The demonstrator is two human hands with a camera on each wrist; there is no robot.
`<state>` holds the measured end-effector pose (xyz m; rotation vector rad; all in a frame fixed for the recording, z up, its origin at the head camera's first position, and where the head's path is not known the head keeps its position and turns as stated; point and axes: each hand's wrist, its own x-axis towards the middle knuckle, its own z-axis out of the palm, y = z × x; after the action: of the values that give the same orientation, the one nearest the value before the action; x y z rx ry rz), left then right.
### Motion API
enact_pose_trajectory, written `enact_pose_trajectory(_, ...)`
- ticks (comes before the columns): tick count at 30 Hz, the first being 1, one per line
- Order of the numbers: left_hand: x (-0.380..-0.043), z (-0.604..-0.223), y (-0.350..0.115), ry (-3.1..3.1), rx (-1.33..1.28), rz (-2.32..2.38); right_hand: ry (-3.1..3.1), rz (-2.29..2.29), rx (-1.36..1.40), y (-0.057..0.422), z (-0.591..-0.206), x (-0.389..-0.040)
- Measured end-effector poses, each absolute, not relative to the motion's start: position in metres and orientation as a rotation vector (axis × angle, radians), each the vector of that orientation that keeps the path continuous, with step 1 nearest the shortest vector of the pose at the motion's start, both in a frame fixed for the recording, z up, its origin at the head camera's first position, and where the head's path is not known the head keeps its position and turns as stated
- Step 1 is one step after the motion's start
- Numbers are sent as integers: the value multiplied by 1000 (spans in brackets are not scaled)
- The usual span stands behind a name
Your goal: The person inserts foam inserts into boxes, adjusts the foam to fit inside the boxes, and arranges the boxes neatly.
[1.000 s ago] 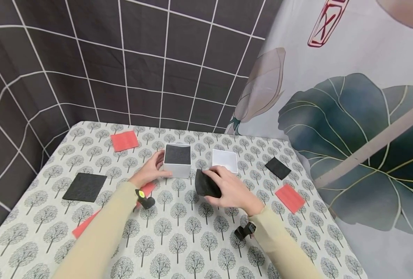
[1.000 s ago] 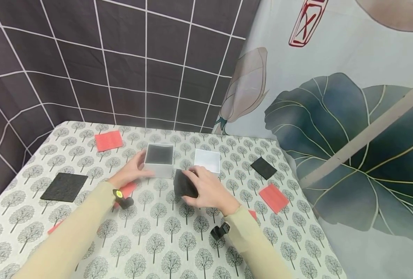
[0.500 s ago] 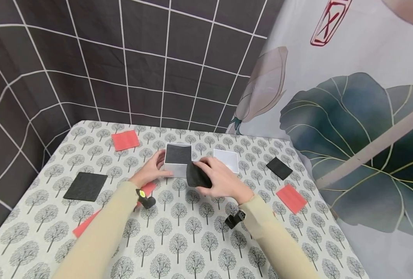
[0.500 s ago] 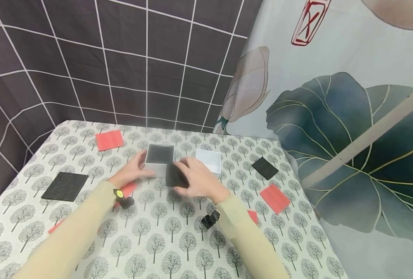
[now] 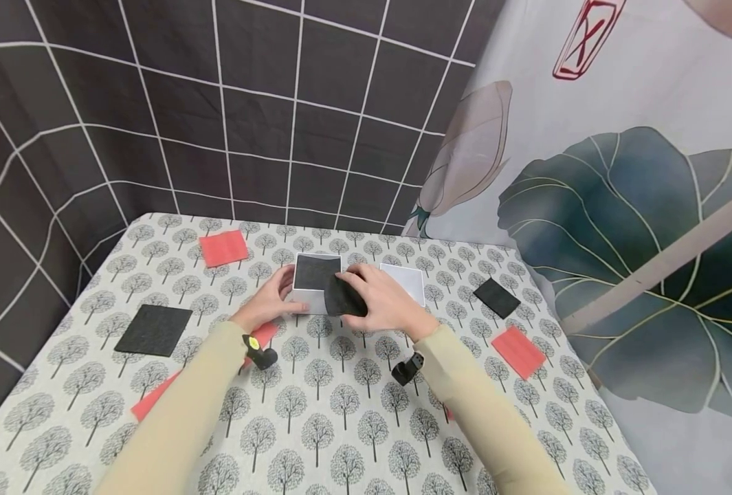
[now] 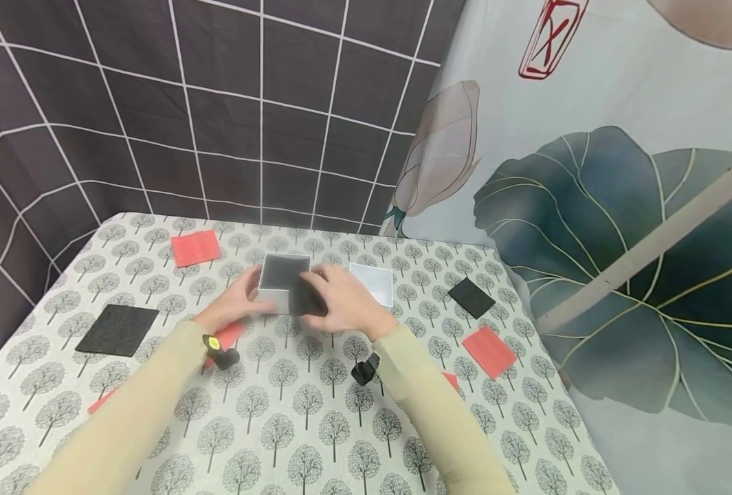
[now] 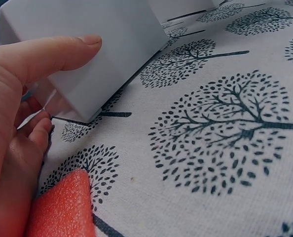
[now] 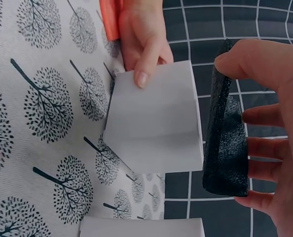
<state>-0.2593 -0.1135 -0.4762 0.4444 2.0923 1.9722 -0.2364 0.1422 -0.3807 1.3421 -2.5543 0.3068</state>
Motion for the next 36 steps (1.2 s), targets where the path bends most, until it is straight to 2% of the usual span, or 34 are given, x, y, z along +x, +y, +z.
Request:
enact_pose_trajectory(3, -255, -466, -112, 2056, 425, 1988, -2566, 303, 1336, 138, -380, -241)
enact_pose_trajectory(15, -267, -492, -111, 2086, 428, 2007, -2662, 378, 1250, 123, -385, -261)
enact_pose_trajectory(36, -267, -491, -113, 2066, 432, 2027, -2738, 313, 1190, 95, -384, -280)
